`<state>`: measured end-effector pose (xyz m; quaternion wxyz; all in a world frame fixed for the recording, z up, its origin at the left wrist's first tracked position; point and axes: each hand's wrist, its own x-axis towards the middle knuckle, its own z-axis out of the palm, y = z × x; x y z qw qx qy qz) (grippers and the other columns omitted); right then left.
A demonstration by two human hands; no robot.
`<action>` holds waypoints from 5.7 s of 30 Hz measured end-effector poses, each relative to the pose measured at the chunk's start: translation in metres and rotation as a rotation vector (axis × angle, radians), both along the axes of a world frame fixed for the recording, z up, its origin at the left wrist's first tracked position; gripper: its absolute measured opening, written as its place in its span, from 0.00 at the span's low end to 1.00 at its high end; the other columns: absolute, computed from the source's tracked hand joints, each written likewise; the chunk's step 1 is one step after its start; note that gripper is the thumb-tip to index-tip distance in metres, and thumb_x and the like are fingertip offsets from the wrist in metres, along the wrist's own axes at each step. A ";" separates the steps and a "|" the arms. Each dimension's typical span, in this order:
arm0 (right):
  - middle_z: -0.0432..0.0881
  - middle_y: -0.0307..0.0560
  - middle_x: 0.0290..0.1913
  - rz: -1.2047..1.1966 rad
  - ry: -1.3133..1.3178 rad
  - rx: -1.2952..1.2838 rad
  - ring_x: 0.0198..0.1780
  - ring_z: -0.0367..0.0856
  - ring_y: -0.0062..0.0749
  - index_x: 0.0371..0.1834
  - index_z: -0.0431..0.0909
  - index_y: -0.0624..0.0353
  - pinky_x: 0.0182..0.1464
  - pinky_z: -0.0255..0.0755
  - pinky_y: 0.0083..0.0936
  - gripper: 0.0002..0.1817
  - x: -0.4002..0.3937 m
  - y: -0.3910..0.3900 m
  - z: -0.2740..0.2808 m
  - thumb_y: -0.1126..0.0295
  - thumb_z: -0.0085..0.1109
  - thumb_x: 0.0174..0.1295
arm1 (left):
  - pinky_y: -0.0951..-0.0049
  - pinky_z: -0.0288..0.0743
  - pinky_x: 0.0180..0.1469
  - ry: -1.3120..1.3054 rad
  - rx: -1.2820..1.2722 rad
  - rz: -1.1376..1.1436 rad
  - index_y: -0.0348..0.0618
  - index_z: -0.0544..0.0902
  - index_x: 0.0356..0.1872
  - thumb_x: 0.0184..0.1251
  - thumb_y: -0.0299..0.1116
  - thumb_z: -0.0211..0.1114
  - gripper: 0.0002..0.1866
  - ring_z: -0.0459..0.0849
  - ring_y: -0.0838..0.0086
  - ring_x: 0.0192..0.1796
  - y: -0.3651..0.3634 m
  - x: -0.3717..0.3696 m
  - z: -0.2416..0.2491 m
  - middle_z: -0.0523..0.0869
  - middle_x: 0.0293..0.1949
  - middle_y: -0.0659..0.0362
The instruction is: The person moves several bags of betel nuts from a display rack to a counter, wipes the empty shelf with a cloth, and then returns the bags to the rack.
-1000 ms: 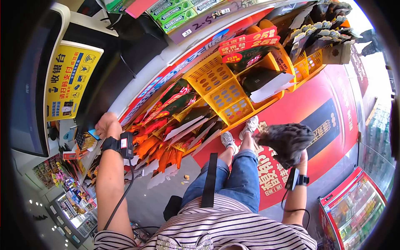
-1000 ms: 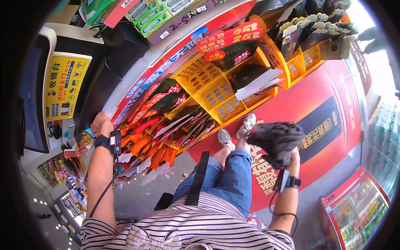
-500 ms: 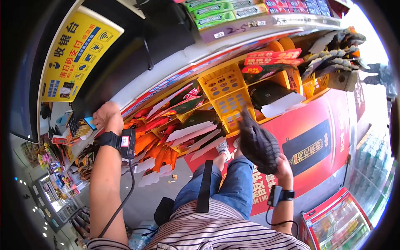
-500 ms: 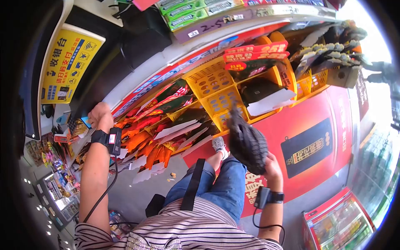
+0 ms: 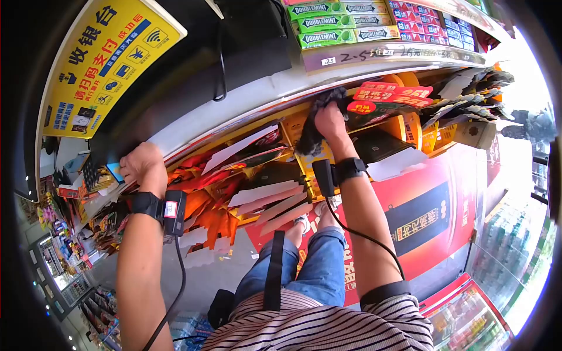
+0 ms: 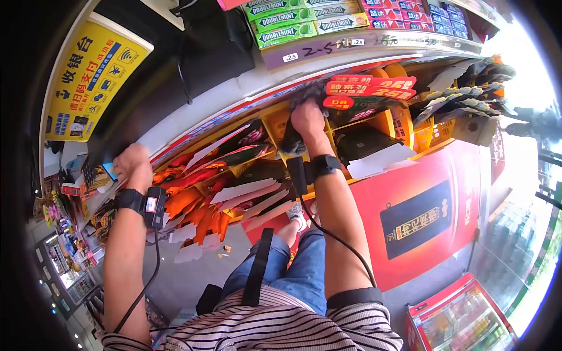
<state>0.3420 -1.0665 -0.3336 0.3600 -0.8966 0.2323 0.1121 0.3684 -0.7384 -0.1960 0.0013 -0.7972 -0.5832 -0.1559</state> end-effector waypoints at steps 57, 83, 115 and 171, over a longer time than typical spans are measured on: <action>0.75 0.65 0.35 0.180 -0.047 -0.115 0.41 0.74 0.55 0.37 0.68 0.65 0.44 0.68 0.40 0.14 -0.015 0.005 -0.008 0.65 0.46 0.52 | 0.57 0.58 0.56 -0.058 -0.071 -0.008 0.32 0.62 0.50 0.47 0.36 0.52 0.27 0.59 0.54 0.56 0.003 -0.002 0.005 0.62 0.53 0.46; 0.75 0.56 0.30 0.868 -0.328 -0.031 0.34 0.74 0.49 0.28 0.74 0.62 0.37 0.68 0.36 0.07 -0.016 0.019 0.116 0.74 0.50 0.45 | 0.64 0.60 0.51 0.094 -0.196 -1.606 0.46 0.78 0.33 0.47 0.27 0.52 0.10 0.73 0.72 0.39 -0.096 -0.148 -0.018 0.78 0.32 0.63; 0.75 0.50 0.47 1.661 0.268 -0.597 0.52 0.70 0.39 0.41 0.76 0.60 0.55 0.60 0.29 0.14 0.037 0.133 0.065 0.72 0.46 0.51 | 0.60 0.57 0.55 0.135 -0.232 -1.579 0.48 0.78 0.27 0.44 0.25 0.54 0.08 0.73 0.73 0.35 -0.093 -0.148 -0.022 0.79 0.27 0.67; 0.70 0.45 0.51 -0.512 -0.245 1.196 0.53 0.66 0.29 0.53 0.65 0.63 0.54 0.59 0.23 0.21 -0.145 0.003 0.023 0.63 0.46 0.58 | 0.68 0.70 0.41 -0.564 -0.367 -0.367 0.29 0.75 0.34 0.54 0.29 0.47 0.13 0.77 0.62 0.37 0.129 -0.055 -0.005 0.78 0.39 0.51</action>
